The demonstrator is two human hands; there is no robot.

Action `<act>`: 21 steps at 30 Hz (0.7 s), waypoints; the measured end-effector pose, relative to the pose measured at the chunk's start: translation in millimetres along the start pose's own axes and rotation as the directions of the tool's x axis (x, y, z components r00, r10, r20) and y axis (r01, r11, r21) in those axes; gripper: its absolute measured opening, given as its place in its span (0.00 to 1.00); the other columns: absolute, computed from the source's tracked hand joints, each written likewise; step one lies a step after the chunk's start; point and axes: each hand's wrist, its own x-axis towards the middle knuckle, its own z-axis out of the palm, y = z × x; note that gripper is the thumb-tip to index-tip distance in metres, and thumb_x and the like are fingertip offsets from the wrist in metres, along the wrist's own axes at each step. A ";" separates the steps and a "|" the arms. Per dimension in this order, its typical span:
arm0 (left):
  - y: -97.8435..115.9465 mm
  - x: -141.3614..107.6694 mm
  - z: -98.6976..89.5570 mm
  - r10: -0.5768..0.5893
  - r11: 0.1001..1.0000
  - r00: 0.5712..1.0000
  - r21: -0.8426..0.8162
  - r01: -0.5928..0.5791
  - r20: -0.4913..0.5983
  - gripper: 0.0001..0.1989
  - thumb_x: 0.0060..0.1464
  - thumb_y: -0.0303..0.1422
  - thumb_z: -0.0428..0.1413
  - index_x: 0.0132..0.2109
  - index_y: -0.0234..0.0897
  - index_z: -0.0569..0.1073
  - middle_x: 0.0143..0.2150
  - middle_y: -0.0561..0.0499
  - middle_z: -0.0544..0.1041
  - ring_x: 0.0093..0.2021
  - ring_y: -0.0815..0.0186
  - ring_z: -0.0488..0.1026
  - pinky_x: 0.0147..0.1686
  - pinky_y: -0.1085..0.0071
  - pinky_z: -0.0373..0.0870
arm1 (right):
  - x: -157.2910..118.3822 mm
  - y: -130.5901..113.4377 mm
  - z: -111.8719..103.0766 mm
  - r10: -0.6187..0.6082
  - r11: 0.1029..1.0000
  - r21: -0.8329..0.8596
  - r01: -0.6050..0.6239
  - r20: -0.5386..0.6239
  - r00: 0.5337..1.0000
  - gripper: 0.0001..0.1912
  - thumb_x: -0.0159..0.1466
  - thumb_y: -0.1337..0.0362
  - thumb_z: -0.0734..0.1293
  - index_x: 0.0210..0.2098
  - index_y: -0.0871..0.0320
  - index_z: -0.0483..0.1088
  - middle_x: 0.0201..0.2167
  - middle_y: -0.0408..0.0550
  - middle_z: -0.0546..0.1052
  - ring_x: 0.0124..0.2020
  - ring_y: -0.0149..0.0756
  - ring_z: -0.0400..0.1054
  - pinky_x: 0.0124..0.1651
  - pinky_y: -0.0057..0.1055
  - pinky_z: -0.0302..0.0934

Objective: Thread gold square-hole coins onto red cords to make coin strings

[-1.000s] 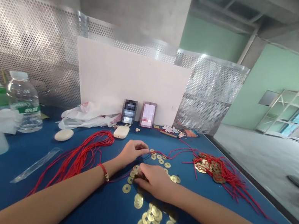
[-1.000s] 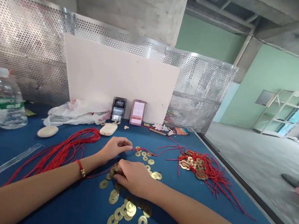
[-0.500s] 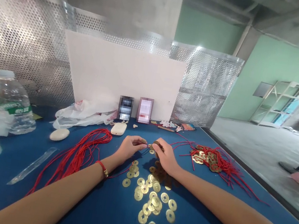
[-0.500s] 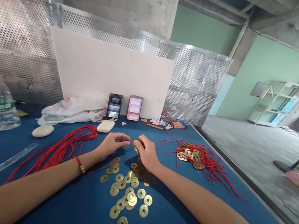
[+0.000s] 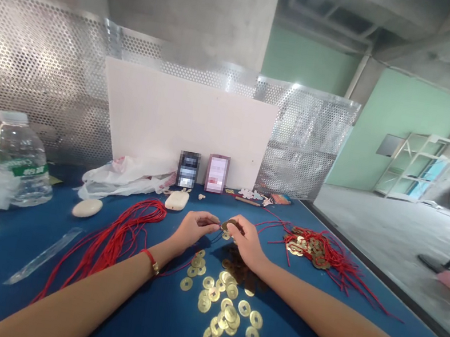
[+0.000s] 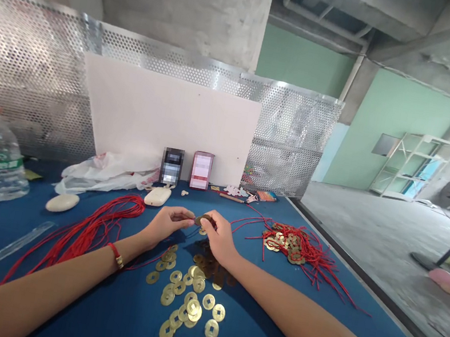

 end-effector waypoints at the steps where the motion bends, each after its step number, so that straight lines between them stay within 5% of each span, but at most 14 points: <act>1: -0.5 0.2 -0.3 0.002 1.000 1.000 0.004 -0.002 0.000 0.14 0.38 0.37 0.66 0.33 0.33 0.78 0.30 0.47 0.80 0.34 0.62 0.77 0.37 0.69 0.73 | 0.0 -0.1 -0.2 -0.008 1.000 -0.005 0.008 -0.003 1.000 0.11 0.64 0.59 0.60 0.28 0.57 0.63 0.25 0.40 0.66 0.27 0.30 0.59 0.31 0.26 0.54; 13: -0.4 -0.9 -0.4 0.025 0.999 0.998 -0.023 -0.024 0.066 0.15 0.40 0.36 0.66 0.35 0.33 0.77 0.34 0.46 0.81 0.36 0.61 0.78 0.42 0.67 0.73 | 2.1 4.6 -2.2 -0.023 0.999 -0.051 0.017 -0.111 0.994 0.07 0.61 0.61 0.63 0.29 0.58 0.66 0.27 0.41 0.70 0.29 0.31 0.63 0.34 0.27 0.56; 21: 2.3 -2.3 1.0 0.059 0.998 0.994 0.006 -0.060 0.090 0.13 0.41 0.35 0.66 0.34 0.33 0.77 0.33 0.47 0.81 0.35 0.62 0.78 0.40 0.68 0.73 | 2.6 5.2 -2.6 -0.037 0.997 -0.076 0.030 -0.083 0.996 0.06 0.62 0.63 0.62 0.32 0.58 0.68 0.29 0.43 0.73 0.32 0.33 0.66 0.37 0.28 0.58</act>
